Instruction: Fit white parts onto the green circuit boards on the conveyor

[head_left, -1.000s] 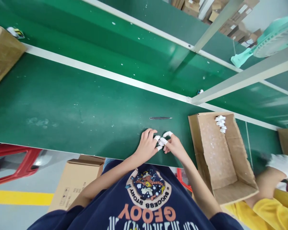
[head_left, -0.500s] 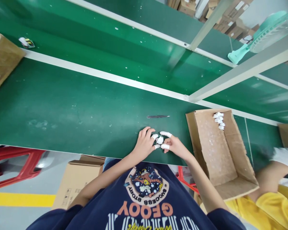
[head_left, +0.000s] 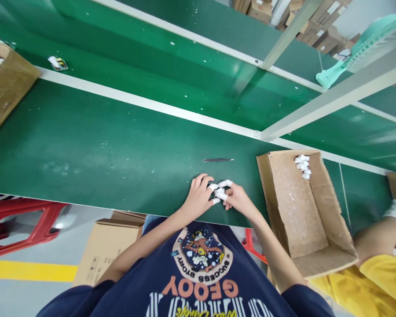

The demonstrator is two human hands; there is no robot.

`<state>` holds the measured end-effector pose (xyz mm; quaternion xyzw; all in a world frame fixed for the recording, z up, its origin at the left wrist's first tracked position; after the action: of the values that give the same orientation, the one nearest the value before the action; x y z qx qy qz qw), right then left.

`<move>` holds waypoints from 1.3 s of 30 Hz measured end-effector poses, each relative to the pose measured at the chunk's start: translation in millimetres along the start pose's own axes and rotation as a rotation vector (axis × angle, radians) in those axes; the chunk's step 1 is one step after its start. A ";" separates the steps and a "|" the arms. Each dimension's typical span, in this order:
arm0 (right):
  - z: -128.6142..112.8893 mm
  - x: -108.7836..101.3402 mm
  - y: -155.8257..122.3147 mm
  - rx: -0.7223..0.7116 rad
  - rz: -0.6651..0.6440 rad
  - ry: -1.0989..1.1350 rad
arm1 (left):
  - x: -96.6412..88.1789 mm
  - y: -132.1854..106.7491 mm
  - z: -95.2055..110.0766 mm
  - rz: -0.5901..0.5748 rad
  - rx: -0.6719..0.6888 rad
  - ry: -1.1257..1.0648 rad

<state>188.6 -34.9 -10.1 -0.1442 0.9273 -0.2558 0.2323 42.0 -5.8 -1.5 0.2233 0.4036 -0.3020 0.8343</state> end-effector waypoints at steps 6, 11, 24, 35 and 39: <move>-0.1 -2.5 -3.3 0.012 0.107 -0.055 | -3.5 -2.0 4.4 0.052 0.063 0.034; 6.2 -2.4 -7.1 0.004 -0.114 0.429 | -2.5 -5.2 8.4 0.048 0.117 0.097; 7.0 2.7 -3.1 0.045 0.013 0.305 | -0.6 -2.2 0.0 0.030 0.003 0.005; 9.8 -0.3 -11.1 -0.083 -0.074 0.298 | -2.0 -1.8 -1.2 0.014 -0.039 -0.029; 9.3 0.7 -19.8 -0.150 -0.002 0.010 | -3.1 -1.5 0.0 0.008 -0.048 -0.036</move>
<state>195.6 -55.3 -6.7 -0.1606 0.9448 -0.1866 0.2160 39.5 -5.9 0.8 0.1996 0.3947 -0.2929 0.8477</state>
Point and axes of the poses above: each hand's wrist, its own y-axis towards the middle knuckle, its own x-axis out of the palm, z = x × y, the point moved 5 cm from there along y, towards the middle knuckle, and after that the axes turned 5 degrees about -z, right-handed, at the moved point
